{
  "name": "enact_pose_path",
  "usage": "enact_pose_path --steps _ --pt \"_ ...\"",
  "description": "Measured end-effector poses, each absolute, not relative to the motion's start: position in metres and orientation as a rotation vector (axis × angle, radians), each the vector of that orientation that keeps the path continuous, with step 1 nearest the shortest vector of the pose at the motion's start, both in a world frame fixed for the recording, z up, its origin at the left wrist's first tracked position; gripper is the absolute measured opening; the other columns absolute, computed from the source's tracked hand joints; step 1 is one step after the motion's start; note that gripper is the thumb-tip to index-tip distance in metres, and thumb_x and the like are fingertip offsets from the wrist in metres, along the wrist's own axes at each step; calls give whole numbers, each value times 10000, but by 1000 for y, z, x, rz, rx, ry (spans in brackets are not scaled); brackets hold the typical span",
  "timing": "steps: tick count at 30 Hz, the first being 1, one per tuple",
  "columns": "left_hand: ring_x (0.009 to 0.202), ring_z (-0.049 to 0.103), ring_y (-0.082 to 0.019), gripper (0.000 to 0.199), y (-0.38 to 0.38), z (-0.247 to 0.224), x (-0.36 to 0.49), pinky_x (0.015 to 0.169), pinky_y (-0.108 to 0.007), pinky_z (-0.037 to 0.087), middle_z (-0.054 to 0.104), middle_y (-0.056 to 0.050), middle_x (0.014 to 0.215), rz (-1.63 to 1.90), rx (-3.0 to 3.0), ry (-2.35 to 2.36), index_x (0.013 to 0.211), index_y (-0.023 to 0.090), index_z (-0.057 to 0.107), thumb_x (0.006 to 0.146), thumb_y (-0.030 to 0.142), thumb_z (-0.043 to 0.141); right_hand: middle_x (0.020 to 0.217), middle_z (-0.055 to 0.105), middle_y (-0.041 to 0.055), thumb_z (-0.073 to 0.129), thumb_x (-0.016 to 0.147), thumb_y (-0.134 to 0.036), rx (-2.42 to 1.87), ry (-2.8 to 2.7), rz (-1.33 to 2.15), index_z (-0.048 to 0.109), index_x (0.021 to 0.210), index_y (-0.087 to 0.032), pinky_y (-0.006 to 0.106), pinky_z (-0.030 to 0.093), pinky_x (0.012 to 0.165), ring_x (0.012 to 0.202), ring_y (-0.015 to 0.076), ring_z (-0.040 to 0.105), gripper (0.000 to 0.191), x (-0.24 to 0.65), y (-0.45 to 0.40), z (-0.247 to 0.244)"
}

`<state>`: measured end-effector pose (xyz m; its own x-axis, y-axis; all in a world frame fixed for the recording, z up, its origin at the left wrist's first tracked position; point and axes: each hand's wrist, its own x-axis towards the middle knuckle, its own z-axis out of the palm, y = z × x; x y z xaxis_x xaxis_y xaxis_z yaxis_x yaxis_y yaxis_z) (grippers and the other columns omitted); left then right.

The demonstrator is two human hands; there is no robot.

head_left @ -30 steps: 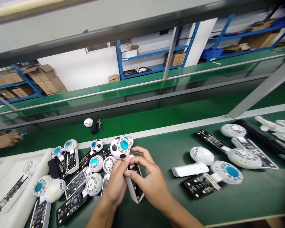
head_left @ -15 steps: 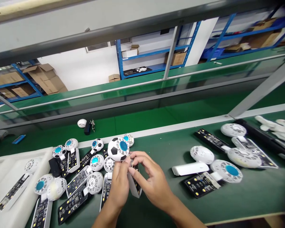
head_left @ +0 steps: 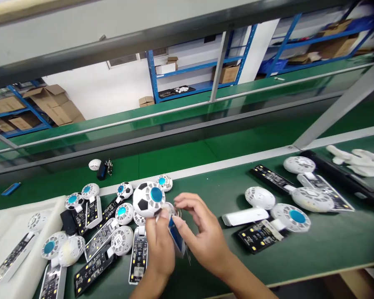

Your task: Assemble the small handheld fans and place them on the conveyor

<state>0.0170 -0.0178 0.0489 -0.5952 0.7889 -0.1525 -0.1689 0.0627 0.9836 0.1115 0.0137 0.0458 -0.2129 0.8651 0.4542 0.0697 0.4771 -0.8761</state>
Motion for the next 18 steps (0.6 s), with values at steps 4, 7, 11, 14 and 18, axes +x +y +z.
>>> enact_pose_path --steps 4,7,11,14,18 --pt "978 556 -215 298 -4 49 5 831 -281 406 640 -15 912 1570 610 1502 927 199 564 746 435 571 1055 559 88 549 801 -323 -960 -1615 1157 503 1039 -201 347 488 787 932 206 557 271 110 16 50" --pt "944 556 -186 339 5 46 -3 820 -260 391 641 -6 886 1513 678 1433 945 199 560 762 485 557 822 597 25 673 688 -339 -1131 -1652 1160 557 939 -197 326 468 693 742 185 548 312 110 19 51" --pt "712 578 -175 405 9 36 -2 640 -247 406 628 -20 674 1292 764 1317 705 146 597 746 546 549 550 478 -51 668 684 -362 -1181 -1528 1272 549 677 -192 242 384 492 517 121 442 208 112 23 45" --pt "670 585 -198 430 5 29 7 580 -257 396 640 -47 646 1167 778 1291 677 132 621 764 541 521 482 471 -52 634 707 -428 -1205 -1344 1411 510 579 -181 219 348 404 425 99 417 305 120 31 31" --pt "998 562 -268 507 -10 21 21 849 -305 395 614 -128 1113 1091 950 1444 1113 138 557 711 436 629 520 559 -6 638 703 -440 -1305 -1249 1341 525 589 -167 228 399 431 449 115 485 317 127 43 8"
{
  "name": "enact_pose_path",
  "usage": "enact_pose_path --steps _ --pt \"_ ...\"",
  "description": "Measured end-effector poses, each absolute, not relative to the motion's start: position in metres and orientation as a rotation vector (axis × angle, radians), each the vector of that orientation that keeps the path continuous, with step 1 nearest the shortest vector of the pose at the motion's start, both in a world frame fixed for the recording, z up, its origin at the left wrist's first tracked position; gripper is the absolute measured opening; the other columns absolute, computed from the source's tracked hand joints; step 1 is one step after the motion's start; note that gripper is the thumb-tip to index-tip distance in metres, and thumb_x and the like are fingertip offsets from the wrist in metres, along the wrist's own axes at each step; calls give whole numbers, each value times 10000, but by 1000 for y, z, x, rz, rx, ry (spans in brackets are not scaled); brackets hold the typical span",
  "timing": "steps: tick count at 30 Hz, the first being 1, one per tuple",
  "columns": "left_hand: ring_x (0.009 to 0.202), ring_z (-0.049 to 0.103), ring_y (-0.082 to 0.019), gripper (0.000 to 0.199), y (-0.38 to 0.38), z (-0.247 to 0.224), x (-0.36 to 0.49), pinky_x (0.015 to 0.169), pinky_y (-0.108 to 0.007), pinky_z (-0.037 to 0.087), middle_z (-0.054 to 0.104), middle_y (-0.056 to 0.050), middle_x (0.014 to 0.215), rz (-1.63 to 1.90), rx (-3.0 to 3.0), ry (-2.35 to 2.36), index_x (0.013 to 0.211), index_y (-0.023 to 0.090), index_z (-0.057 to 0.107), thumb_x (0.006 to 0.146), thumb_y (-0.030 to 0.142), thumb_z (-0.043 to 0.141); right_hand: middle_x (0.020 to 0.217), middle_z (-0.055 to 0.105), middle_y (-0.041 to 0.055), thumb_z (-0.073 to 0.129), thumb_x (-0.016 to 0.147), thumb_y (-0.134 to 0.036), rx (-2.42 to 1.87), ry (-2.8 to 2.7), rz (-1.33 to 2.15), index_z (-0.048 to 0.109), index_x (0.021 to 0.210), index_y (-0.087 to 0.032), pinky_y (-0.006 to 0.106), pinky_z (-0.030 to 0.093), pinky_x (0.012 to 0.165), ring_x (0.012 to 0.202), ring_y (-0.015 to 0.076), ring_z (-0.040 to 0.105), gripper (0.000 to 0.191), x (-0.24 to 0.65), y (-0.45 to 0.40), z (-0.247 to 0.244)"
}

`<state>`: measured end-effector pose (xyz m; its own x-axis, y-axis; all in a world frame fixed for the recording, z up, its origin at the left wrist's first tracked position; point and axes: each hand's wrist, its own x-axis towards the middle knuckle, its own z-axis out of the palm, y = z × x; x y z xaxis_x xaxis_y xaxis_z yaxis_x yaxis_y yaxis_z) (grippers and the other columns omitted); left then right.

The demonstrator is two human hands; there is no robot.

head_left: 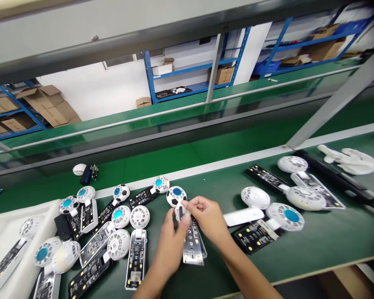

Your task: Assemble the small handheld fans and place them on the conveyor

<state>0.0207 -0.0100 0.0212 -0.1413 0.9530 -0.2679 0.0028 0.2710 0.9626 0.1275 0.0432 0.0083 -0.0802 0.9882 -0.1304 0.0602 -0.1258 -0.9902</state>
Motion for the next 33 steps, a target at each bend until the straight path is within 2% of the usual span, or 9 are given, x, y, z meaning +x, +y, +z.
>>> enact_pose_path --steps 3,5,7,11,15,18,22,27,33 --pt "1232 385 -288 877 -20 16 23 1016 -344 276 378 -147 1378 897 1214 1631 1346 139 291 582 215 717 551 594 18 594 731 -456 -1301 -1271 1343 531 612 -172 256 463 459 474 144 540 315 127 43 -1" --pt "1264 346 -276 795 -21 11 20 1046 -368 240 348 -154 1391 771 1378 1709 1364 119 253 654 148 610 580 615 34 527 771 -467 -1250 -1332 1384 567 674 -170 295 511 500 509 175 585 315 126 38 -2" --pt "1245 378 -264 636 -20 5 14 1045 -388 256 390 -167 1360 763 1438 1740 1351 100 289 745 128 482 690 653 61 485 800 -439 -1200 -1393 1377 607 797 -170 353 539 642 655 217 636 295 127 31 -2" --pt "1256 378 -252 539 -15 -11 -1 1058 -425 269 455 -125 1339 889 1306 1632 1327 142 365 798 179 457 1098 600 108 512 784 -283 -1191 -1699 956 613 897 -206 459 438 906 1044 279 544 170 131 18 -6" --pt "1254 390 -241 530 -16 -21 -4 1056 -445 292 474 -71 1336 977 1191 1495 1324 190 381 804 213 481 1072 598 103 495 764 -131 -1171 -1914 604 601 818 -207 442 506 816 991 271 558 141 125 13 -23" --pt "1259 386 -232 505 -18 -20 0 1070 -442 270 467 -63 1344 1007 1201 1467 1315 191 397 815 207 465 1031 604 140 454 822 -135 -1175 -1883 486 606 791 -179 444 525 774 937 275 583 161 119 13 -34" --pt "1271 368 -226 491 -20 -16 4 1086 -423 244 418 -95 1377 991 1298 1481 1323 149 381 839 215 426 1028 598 166 439 849 -140 -1143 -1883 470 624 795 -160 461 526 770 929 287 590 194 118 16 -39" --pt "1277 351 -219 508 -19 -11 4 1095 -408 227 376 -153 1392 923 1438 1524 1334 66 340 855 231 374 1051 576 133 397 848 -106 -1008 -1924 519 584 779 -185 424 513 809 1004 257 542 215 120 20 -33" --pt "1249 399 -233 481 -13 -7 5 1083 -425 250 469 -112 1333 1036 1134 1345 1302 130 398 829 219 406 1005 563 135 351 844 -103 -960 -1859 625 513 791 -191 403 504 818 990 232 545 191 122 23 -30"
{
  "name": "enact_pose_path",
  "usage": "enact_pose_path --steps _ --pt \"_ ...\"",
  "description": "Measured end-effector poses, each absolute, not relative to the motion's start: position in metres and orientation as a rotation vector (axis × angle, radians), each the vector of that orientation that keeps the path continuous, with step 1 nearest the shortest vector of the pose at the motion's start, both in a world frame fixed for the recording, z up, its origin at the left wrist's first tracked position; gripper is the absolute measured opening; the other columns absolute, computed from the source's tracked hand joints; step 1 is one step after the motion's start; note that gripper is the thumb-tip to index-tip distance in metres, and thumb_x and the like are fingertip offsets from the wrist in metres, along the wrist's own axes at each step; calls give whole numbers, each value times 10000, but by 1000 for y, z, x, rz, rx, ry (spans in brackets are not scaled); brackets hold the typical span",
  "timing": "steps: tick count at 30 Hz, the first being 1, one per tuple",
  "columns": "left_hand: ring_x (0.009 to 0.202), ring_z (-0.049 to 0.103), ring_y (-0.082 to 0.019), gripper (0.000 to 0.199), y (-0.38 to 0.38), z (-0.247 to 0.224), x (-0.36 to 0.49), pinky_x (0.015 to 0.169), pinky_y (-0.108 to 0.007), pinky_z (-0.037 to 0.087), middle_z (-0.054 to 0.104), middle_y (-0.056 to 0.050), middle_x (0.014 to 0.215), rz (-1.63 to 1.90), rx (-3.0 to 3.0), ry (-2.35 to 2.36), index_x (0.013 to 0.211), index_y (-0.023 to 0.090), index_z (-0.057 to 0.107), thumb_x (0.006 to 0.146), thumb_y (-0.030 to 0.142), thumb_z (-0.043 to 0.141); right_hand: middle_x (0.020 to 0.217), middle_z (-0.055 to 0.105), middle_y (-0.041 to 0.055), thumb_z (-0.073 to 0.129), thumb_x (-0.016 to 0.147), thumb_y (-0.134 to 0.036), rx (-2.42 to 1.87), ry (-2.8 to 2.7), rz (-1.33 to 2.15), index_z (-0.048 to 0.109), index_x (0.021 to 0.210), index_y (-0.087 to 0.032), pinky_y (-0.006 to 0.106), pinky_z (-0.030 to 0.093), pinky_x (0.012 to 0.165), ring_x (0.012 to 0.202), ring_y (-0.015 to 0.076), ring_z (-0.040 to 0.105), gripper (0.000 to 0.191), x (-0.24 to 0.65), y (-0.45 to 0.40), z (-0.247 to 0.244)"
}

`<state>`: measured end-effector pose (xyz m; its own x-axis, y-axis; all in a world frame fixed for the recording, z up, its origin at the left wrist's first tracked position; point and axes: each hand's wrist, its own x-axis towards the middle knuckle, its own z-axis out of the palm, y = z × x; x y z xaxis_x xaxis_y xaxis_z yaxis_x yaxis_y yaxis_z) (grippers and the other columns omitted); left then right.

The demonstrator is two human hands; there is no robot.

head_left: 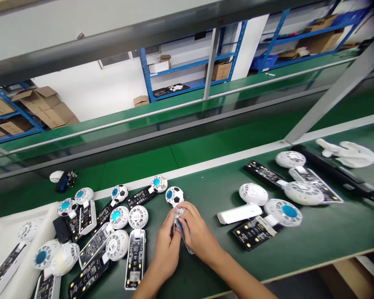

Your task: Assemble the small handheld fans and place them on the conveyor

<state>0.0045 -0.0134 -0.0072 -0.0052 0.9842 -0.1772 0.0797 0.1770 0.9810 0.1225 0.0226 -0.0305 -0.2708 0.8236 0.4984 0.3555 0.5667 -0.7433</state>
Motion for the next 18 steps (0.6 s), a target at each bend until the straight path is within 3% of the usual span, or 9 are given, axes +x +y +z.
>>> enact_pose_path --steps 4,6,9,14,16,18 --pt "1238 412 -255 575 -13 -14 3 993 -439 386 388 -120 1390 1082 800 1193 1363 151 243 825 250 421 1018 576 135 404 832 -153 -1017 -1763 717 515 746 -195 390 509 775 915 231 592 146 124 23 -34" --pt "1267 371 -245 625 -12 -13 6 1011 -386 374 290 -126 1442 1105 872 1175 1364 130 225 812 274 480 1029 586 126 439 831 -191 -1062 -1680 767 531 713 -196 377 510 764 907 230 604 150 125 24 -35" --pt "1258 388 -214 689 -6 5 11 1025 -315 353 292 -134 1441 1097 1048 1137 1371 114 199 800 310 530 1029 602 127 460 840 -248 -1145 -1508 813 562 684 -190 363 514 745 925 238 608 195 126 33 -33" --pt "1251 398 -156 547 38 55 -8 982 -250 388 313 -88 1439 765 1672 1514 1377 169 203 895 388 344 1007 642 91 537 815 -239 -1233 -1312 833 590 659 -169 398 457 863 949 234 598 179 124 102 -17" --pt "1270 367 -192 531 62 64 -30 1030 -307 332 361 -114 1408 602 1788 1748 1342 150 285 878 375 413 1037 624 77 558 833 -232 -1265 -1278 835 602 711 -138 401 455 862 953 209 587 160 119 145 -9" --pt "1230 407 -262 473 83 62 -53 1014 -427 335 459 -144 1317 401 1802 1894 1230 131 443 814 324 557 1046 609 58 549 864 -262 -1292 -1263 862 604 895 -127 394 481 814 932 189 588 149 115 183 -3"
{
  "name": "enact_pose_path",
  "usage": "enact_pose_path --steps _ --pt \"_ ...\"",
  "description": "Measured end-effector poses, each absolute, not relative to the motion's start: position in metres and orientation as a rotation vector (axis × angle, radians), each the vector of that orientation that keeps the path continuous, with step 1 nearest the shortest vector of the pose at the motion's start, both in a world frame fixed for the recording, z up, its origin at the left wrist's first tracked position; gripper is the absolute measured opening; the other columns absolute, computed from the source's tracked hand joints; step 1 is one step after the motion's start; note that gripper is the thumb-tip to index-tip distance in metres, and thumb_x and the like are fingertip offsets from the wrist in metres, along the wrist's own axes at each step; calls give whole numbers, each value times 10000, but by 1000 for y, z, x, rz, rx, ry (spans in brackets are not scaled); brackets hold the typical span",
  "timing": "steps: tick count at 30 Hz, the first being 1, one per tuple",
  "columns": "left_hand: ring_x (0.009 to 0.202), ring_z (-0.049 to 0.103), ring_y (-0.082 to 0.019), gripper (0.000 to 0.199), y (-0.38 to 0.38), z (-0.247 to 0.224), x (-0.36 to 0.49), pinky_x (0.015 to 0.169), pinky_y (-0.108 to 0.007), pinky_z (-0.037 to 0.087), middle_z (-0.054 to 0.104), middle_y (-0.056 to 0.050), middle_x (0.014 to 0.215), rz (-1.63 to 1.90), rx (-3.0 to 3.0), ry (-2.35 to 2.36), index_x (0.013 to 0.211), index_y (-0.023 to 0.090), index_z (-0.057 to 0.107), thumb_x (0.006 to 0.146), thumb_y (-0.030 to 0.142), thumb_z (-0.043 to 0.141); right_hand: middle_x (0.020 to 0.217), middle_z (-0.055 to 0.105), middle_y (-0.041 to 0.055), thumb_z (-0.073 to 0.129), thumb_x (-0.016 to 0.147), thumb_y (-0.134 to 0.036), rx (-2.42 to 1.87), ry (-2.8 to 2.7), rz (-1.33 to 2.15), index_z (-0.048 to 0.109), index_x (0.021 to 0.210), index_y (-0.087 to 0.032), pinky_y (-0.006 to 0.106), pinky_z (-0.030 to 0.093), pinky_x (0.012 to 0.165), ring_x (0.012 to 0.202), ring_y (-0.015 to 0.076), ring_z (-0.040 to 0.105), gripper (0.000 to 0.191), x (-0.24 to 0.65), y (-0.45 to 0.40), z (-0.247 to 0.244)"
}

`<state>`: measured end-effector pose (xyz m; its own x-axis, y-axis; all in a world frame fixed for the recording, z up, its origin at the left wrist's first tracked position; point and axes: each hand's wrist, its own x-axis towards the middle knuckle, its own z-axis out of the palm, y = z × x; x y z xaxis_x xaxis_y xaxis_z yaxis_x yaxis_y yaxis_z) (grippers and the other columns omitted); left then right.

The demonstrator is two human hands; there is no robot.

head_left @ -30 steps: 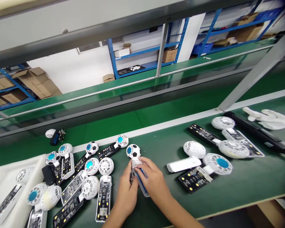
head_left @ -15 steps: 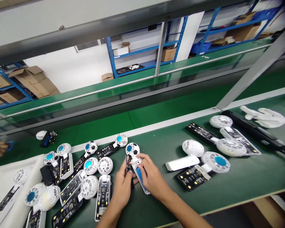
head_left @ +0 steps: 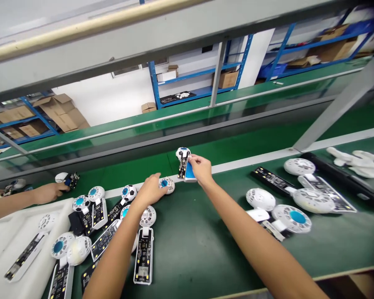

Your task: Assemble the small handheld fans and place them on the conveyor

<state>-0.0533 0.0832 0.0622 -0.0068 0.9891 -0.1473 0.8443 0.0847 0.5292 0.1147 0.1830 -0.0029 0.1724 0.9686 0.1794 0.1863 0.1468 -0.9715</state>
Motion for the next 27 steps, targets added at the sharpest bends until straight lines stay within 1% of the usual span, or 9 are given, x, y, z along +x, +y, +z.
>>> enact_pose_path --steps 3,7,11,14,17,20,22,24,27 --pt "965 587 -215 279 103 44 -81 827 -427 480 605 -78 1062 34 1760 1993 1031 137 567 804 296 596 1053 594 59 534 877 -284 -1343 -1284 925 570 1028 -138 389 496 781 906 187 591 212 108 213 1" --pt "797 608 -154 212 111 23 -90 707 -340 513 620 -34 918 -159 1782 2013 945 134 584 830 311 563 1052 593 59 546 868 -285 -1361 -1380 1019 569 1030 -144 400 483 799 911 190 586 216 95 191 -3" --pt "797 591 -159 242 106 30 -72 704 -341 494 605 -36 909 -9 1920 2053 962 135 557 814 326 573 944 632 56 685 731 -335 -1292 -1433 1087 578 999 -152 407 465 795 854 211 600 342 83 145 2" --pt "767 591 -197 308 89 53 -52 640 -314 460 605 -47 834 209 2020 2038 945 128 509 713 279 645 873 623 45 731 625 -384 -1244 -1390 1073 541 1031 -177 391 470 740 812 234 586 493 86 126 21" --pt "742 595 -217 314 63 77 -37 595 -287 422 608 -33 783 409 2070 1977 914 164 460 668 255 634 752 597 10 672 650 -430 -1149 -1353 1158 543 945 -185 313 483 540 652 195 575 405 101 116 44" --pt "777 603 -206 363 38 90 -30 643 -284 440 622 -21 842 597 1972 1777 912 201 440 671 360 659 599 560 -25 674 631 -436 -1057 -1327 1310 574 804 -173 242 411 396 494 145 513 331 117 107 60" --pt "776 622 -217 435 24 88 -26 654 -311 471 635 -48 887 611 1688 1384 952 200 442 670 447 663 585 565 -25 698 606 -434 -1031 -1282 1353 591 777 -162 235 409 416 496 134 508 338 124 98 65" --pt "697 642 -214 475 14 80 -21 607 -337 500 644 -83 894 605 1330 975 1014 184 431 717 514 598 670 610 -3 709 603 -444 -1022 -1214 1349 599 828 -159 250 452 516 580 146 552 380 128 88 67" --pt "707 649 -207 476 2 65 -7 611 -345 519 639 -117 963 838 1198 953 1141 172 412 831 533 418 871 657 46 661 652 -501 -1017 -1092 1333 554 986 -173 290 482 682 772 193 609 480 124 70 63"
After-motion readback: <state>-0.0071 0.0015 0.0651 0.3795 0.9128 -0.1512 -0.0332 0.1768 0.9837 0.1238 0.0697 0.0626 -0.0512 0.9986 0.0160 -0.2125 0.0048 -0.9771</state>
